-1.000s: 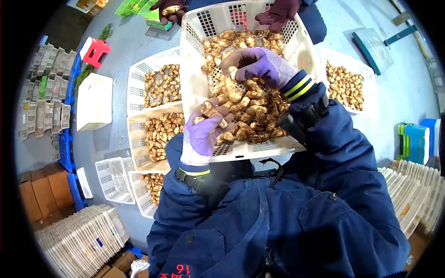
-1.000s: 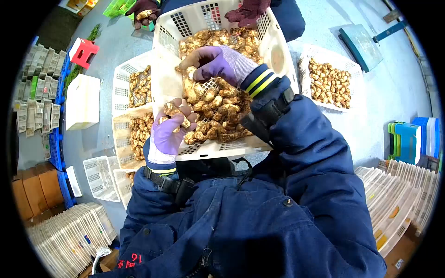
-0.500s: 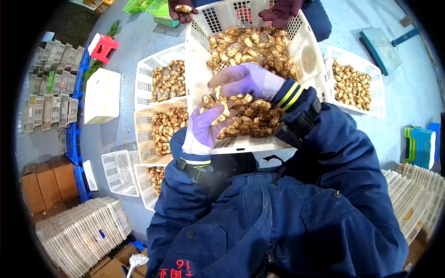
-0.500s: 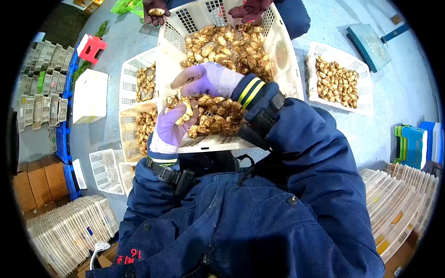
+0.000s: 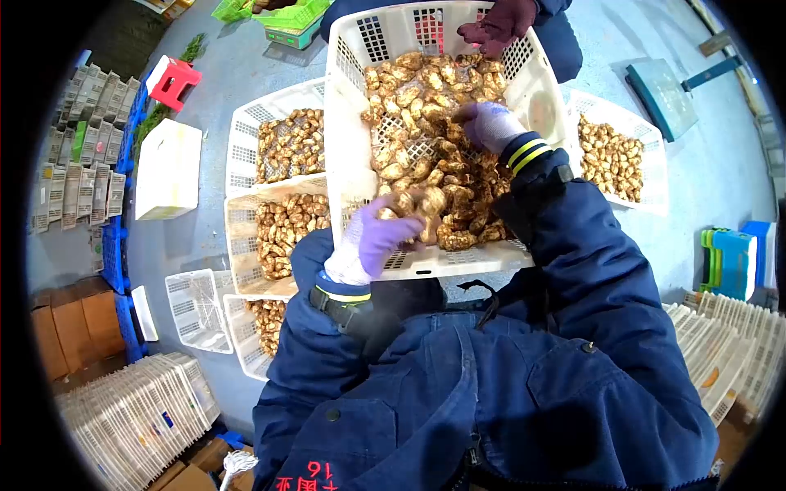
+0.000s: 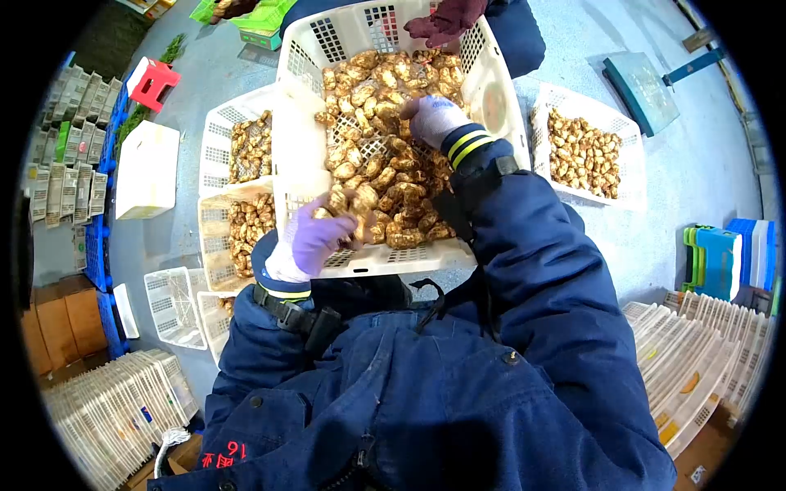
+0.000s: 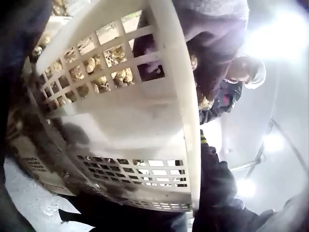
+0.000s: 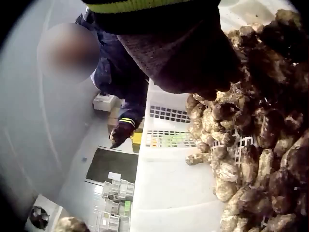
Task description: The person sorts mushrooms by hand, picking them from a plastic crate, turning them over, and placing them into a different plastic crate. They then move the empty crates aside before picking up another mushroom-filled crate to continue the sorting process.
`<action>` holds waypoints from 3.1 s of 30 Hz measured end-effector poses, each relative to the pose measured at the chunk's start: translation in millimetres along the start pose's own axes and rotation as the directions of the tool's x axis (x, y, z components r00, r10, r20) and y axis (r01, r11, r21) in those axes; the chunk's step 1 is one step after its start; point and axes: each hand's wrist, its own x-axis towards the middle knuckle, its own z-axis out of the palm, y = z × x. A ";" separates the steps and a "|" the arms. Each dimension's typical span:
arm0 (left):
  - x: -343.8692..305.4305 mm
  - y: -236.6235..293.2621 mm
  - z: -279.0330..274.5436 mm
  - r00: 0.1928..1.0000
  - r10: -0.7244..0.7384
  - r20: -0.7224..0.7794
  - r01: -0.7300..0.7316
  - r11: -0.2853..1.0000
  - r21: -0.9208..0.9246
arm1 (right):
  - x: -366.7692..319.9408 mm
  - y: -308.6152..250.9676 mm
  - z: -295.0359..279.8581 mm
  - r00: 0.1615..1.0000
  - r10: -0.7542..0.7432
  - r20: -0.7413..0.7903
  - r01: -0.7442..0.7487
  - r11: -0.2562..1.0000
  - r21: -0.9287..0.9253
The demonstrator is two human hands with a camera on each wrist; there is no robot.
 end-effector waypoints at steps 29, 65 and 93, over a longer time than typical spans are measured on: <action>2.2 -0.9 -7.1 0.957 -0.019 -0.289 -0.180 0.743 -0.645 | -55.0 -96.5 -13.0 0.956 -0.280 0.088 0.040 0.422 0.906; 3.3 6.3 15.7 0.930 0.181 -0.320 -0.160 0.983 0.089 | -53.0 -129.6 46.9 0.986 -0.099 0.136 -0.065 0.523 0.850; -120.0 12.1 -17.6 0.600 0.409 -0.688 -0.606 0.793 -0.058 | -120.1 -254.1 125.1 0.726 -0.687 0.035 0.686 0.719 -0.107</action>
